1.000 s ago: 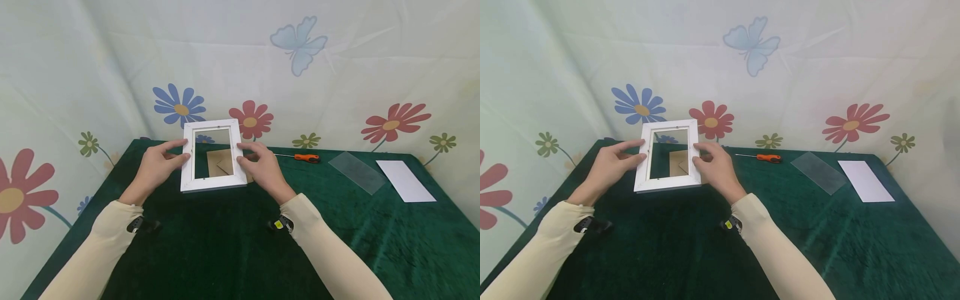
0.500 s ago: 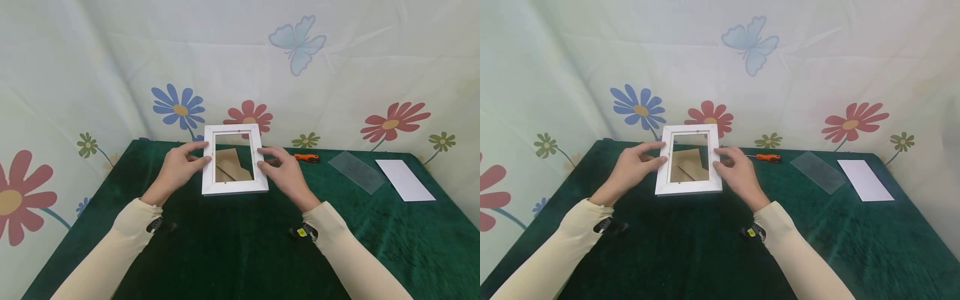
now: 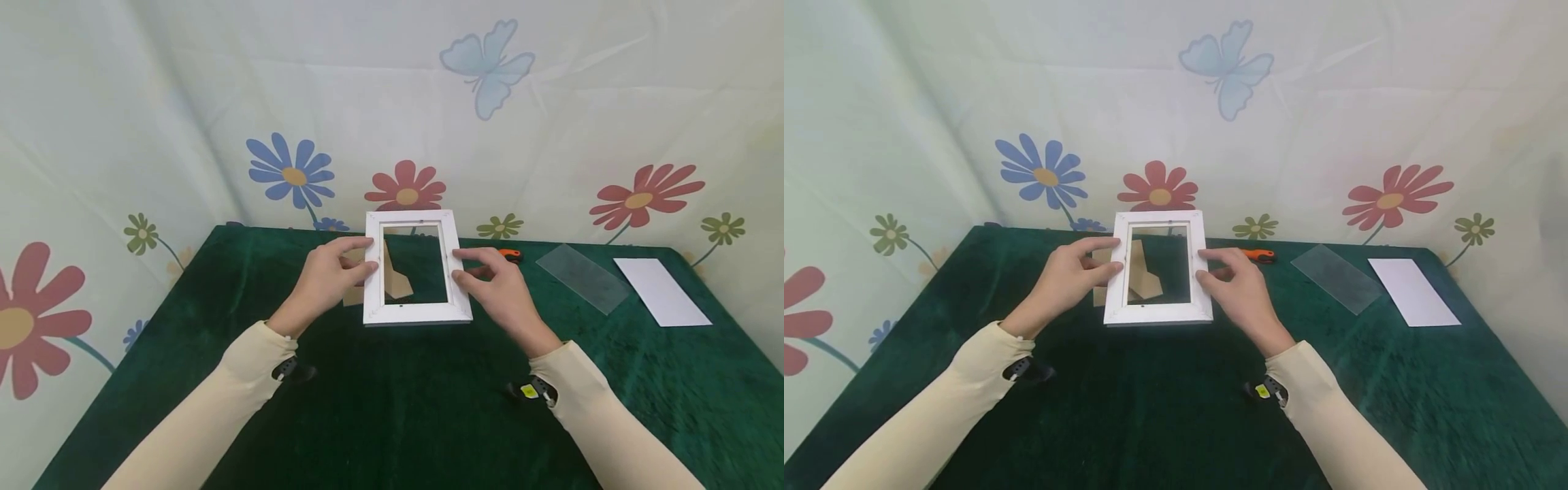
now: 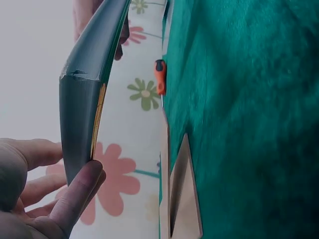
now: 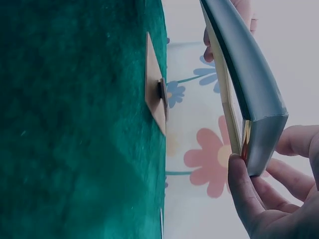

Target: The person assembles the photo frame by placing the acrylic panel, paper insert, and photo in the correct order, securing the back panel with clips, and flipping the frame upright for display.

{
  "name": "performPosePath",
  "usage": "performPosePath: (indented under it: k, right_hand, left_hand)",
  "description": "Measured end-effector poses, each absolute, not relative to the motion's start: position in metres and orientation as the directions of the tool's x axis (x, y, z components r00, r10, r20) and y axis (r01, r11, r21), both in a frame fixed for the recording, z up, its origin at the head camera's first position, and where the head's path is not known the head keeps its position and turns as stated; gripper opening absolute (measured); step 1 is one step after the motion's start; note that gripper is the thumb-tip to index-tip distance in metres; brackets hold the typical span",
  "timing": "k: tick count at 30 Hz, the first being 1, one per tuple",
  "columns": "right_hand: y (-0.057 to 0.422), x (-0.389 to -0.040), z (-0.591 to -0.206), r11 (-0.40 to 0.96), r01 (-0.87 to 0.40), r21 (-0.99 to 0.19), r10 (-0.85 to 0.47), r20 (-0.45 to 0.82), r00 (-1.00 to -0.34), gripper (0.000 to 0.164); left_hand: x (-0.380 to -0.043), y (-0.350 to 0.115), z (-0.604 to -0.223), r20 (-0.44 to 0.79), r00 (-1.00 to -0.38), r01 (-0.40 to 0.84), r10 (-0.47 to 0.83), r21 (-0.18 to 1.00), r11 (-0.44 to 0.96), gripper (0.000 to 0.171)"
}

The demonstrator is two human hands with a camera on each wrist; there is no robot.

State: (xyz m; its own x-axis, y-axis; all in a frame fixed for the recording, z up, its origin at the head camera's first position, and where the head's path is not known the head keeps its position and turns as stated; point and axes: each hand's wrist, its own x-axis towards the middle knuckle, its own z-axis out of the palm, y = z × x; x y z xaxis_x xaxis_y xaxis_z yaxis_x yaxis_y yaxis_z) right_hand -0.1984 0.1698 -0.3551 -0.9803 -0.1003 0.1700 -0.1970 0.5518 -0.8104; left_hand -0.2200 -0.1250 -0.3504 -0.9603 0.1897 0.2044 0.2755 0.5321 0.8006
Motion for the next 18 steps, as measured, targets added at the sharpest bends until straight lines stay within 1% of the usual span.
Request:
performPosePath:
  k: [9,13,18]
  right_hand:
    - [0.191,-0.191,-0.358,0.575,-0.179,-0.798,-0.083,0.16,-0.984,0.047]
    - [0.2,-0.185,-0.36,0.587,-0.174,-0.791,-0.079,0.158,-0.984,0.047]
    - [0.209,-0.179,-0.363,0.608,-0.167,-0.776,-0.08,0.149,-0.986,0.048]
  left_hand:
    - [-0.221,-0.105,-0.356,0.217,-0.952,0.302,0.217,0.791,0.533,0.056]
    - [-0.219,-0.097,-0.357,0.218,-0.946,0.31,0.24,0.821,0.479,0.057]
    - [-0.218,-0.086,-0.361,0.231,-0.935,0.332,0.27,0.84,0.429,0.054]
